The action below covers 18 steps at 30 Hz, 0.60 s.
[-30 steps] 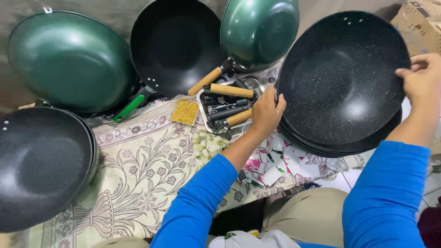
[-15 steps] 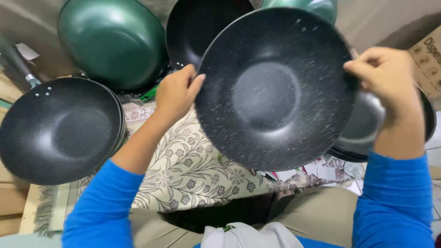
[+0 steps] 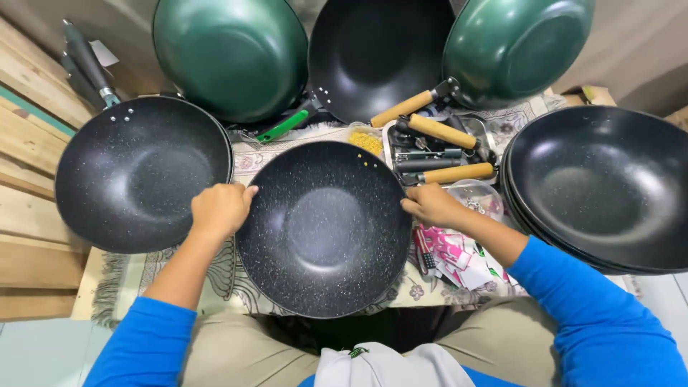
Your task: Assembling handles onto woks and cleaning them using a wrench and a cloth
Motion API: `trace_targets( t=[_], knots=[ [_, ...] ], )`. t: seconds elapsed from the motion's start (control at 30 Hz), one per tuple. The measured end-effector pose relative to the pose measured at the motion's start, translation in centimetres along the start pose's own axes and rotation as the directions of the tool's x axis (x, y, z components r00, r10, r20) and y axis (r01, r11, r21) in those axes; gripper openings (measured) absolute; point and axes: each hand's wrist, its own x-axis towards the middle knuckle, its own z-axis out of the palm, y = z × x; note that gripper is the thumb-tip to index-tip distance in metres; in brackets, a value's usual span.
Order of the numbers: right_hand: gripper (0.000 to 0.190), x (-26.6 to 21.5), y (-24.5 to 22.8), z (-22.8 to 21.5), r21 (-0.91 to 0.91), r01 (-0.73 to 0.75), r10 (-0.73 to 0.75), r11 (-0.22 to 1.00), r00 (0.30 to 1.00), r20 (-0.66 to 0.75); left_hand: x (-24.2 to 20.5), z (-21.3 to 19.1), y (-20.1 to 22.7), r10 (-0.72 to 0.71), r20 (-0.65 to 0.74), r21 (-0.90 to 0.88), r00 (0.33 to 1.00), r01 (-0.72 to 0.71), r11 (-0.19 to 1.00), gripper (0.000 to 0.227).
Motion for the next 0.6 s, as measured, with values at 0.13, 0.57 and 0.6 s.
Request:
trace_targets(
  t=[0.13, 0.57, 0.6],
  knots=[
    [0.039, 0.4, -0.8, 0.7, -0.148, 0.043, -0.047, 0.988, 0.999, -0.018, 1.6, 4.6, -0.8, 0.036, -0.129, 0.120, 0.991, -0.021, 0.993, 0.045],
    [0.045, -1.6, -5.8, -1.8, -0.172, -0.014, 0.003, 0.985, 0.998, -0.061, 6.4, 9.5, 1.0, 0.378, -0.604, 0.466, 0.702, -0.073, 0.882, 0.015],
    [0.043, -1.9, -6.6, -2.2, -0.181, -0.006, -0.013, 0.983, 0.994, -0.106, 6.6, 9.3, 1.5, 0.396, -0.626, 0.473, 0.672, -0.076, 0.878, 0.012]
  ],
)
